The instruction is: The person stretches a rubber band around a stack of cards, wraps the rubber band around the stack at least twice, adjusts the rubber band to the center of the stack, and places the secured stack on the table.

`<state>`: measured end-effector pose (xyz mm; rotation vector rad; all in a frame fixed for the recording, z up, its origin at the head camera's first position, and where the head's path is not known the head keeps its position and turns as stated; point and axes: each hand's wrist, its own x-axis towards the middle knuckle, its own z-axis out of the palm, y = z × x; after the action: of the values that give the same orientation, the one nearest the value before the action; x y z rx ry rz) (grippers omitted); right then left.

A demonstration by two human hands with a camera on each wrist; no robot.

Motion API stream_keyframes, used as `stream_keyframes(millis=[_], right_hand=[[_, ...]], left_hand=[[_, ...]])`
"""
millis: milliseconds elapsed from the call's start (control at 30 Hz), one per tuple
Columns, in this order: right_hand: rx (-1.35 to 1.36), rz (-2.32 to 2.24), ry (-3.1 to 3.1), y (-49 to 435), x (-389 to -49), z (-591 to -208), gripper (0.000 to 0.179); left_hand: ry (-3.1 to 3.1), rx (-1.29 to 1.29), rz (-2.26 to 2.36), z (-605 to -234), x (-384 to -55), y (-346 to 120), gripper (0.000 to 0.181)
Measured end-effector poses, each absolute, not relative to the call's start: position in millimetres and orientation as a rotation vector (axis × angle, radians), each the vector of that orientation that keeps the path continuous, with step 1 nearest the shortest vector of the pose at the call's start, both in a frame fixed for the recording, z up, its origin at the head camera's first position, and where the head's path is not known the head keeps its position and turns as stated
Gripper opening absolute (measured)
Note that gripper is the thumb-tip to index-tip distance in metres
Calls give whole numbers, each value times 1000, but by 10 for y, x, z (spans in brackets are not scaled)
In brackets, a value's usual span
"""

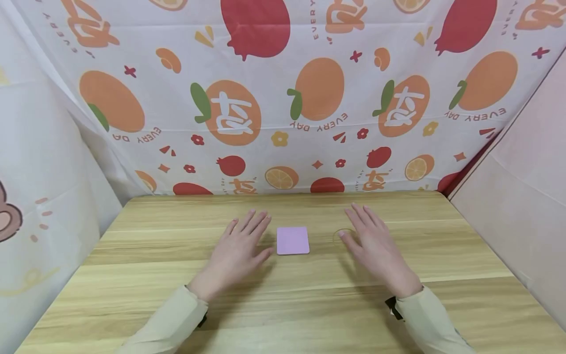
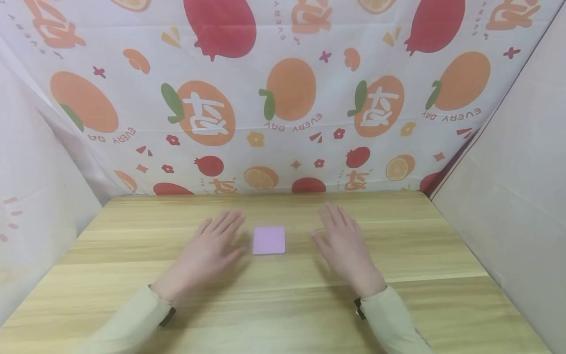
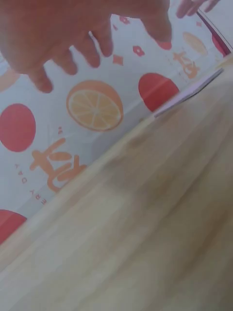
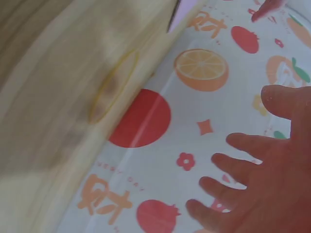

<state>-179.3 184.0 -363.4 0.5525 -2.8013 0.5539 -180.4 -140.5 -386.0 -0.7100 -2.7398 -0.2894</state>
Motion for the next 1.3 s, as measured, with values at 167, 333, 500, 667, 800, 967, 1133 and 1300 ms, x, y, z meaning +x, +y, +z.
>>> stream_keyframes(millis=[167, 333, 500, 667, 800, 967, 1133, 1300], right_hand=[[598, 626, -2753, 1931, -1885, -3685, 58], [638, 716, -2721, 2003, -1986, -3740, 56], [693, 789, -2734, 2071, -2091, -3801, 54], [757, 831, -2745, 2130, -2191, -3848, 54], [809, 847, -2742, 2157, -2278, -3884, 50], [846, 896, -2739, 2159, -2380, -3930, 44], [891, 878, -2776, 2158, -2496, -3945, 40], [935, 836, -2846, 2163, -2623, -3960, 37]], left_hand=[[-2756, -830, -453, -3849, -1874, -1457, 77], [-2762, -932, -582, -3866, -1968, -1493, 77], [-2796, -1008, -630, -3865, -2071, -1494, 77], [-2866, -1025, -678, -3880, -2186, -1476, 78], [-2951, -969, -791, -3902, -2266, -1460, 79], [-3015, -901, -865, -3927, -2334, -1454, 78], [-3025, -934, -875, -3934, -2360, -1427, 77], [-3067, -948, -879, -3963, -2410, -1385, 78]])
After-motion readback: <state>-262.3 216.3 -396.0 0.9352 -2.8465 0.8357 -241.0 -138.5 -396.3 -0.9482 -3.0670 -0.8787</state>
